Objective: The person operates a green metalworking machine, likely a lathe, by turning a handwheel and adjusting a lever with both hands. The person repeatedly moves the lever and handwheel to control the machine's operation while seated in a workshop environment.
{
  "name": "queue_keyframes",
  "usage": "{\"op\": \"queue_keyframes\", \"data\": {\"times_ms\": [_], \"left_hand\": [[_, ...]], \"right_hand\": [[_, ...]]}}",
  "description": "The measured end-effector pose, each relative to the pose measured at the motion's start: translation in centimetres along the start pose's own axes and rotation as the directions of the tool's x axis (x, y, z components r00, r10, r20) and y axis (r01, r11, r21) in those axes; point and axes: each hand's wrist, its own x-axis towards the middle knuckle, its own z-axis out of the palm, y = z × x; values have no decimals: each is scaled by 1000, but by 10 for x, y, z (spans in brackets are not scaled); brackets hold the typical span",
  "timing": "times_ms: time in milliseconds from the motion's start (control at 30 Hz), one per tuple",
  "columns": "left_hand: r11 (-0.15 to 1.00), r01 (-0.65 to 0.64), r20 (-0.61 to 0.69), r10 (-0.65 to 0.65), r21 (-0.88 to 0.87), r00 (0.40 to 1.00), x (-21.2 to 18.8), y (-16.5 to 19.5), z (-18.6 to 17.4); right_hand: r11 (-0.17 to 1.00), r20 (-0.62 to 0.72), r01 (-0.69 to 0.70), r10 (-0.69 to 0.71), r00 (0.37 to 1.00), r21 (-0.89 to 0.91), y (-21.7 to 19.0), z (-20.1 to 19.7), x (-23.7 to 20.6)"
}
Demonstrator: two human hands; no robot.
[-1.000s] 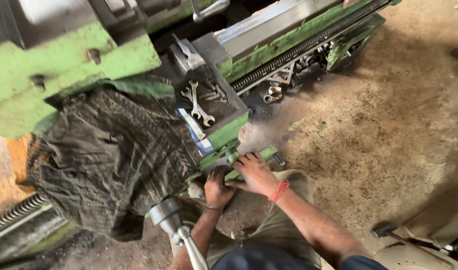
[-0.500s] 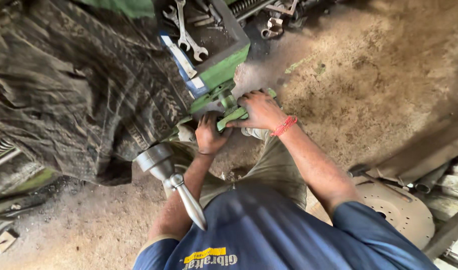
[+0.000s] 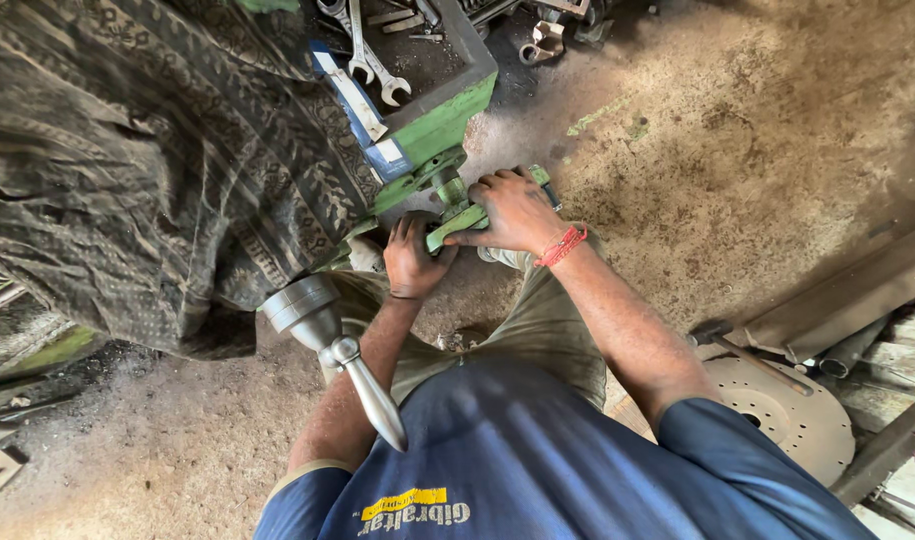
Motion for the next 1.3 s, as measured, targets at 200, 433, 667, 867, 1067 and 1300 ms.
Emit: {"op": "queue_keyframes", "data": {"times_ms": [200, 433, 667, 867, 1067, 1300], "left_hand": [[1000, -2, 11, 2, -2, 1000, -1, -3, 1], [1000, -6, -6, 6, -1, 1000, -2, -7, 3], [1000, 9, 1, -9, -8, 1000, -4, -9, 5], [1000, 12, -8, -12, -7, 1000, -5, -9, 5], [999, 45, 5, -44, -15, 999, -6, -10, 6], [998, 59, 1, -58, -30, 998, -7, -11, 6]], "right_hand": [[999, 24, -25, 26, 999, -21, -4, -1, 1], [999, 0, -16, 16, 1000, -29, -6, -1, 2], [999, 5, -16, 16, 1000, -44, -4, 5, 2], [996, 28, -15, 18, 999, -85, -3, 10, 4], [997, -14, -30, 29, 999, -75, -7, 9, 0], [997, 6, -49, 50, 999, -63, -11, 7, 0]]}}
